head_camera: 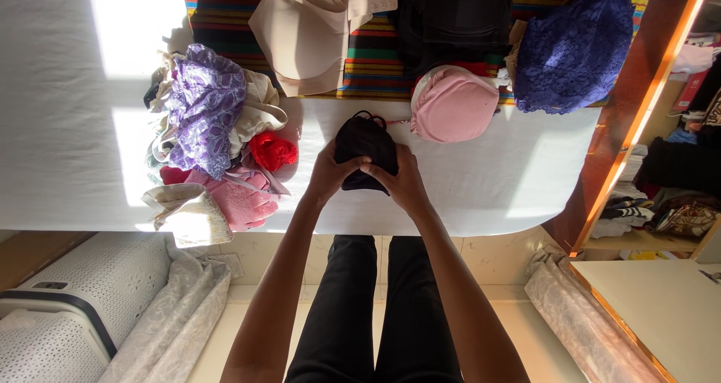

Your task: Folding several bras and organizing them into a wooden wardrobe.

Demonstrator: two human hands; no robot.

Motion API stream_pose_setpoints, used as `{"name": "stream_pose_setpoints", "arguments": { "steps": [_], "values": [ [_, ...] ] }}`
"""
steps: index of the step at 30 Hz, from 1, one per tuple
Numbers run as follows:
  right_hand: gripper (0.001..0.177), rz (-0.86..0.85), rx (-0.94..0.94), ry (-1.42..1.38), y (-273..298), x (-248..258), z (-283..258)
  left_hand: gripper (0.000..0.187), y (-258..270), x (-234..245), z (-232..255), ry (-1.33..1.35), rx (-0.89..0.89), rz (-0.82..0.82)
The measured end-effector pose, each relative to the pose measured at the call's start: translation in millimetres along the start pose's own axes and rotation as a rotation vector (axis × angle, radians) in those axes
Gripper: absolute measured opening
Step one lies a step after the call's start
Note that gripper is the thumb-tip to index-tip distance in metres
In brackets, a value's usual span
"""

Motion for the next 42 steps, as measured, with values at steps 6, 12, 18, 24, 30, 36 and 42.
{"name": "stream_pose_setpoints", "arguments": {
  "steps": [6, 12, 18, 24, 30, 36, 42],
  "values": [
    [0.062, -0.163, -0.206, -0.347, 21, -3, -11, 0.065, 11, -4, 23, -0.05, 0.232, -0.001],
    [0.061, -0.117, -0.024, -0.293, 61, -7, -44, 0.064, 46, 4, 45, -0.04, 0.293, -0.129],
    [0.049, -0.155, -0.082, -0.258, 83, -14, -71, 0.057, 73, 24, 46, 0.007, 0.221, -0.095],
    [0.043, -0.415, -0.051, -0.262, 96, -50, -85, 0.038, 127, 82, 57, -0.166, 0.193, 0.118],
    [0.041, 0.369, 0.379, 0.454, 47, 25, -106, 0.043, 137, 73, 131, -0.538, -0.036, 0.072],
    [0.017, 0.234, 0.264, 0.486, 20, -17, -59, 0.053, 167, 76, 114, -0.241, 0.051, 0.111],
    [0.023, -0.274, -0.111, -0.233, 37, -54, -67, 0.061, 152, 71, 121, -0.242, 0.095, 0.144]
  ]
}}
Point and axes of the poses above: each hand's wrist, its own y-axis away from the middle knuckle, its own x-axis out of the back of the hand, z = x × y, the point moved 8 cm from there along -y, towards the middle knuckle, and after that the axes turned 8 degrees about -x, right-handed, at the moved point
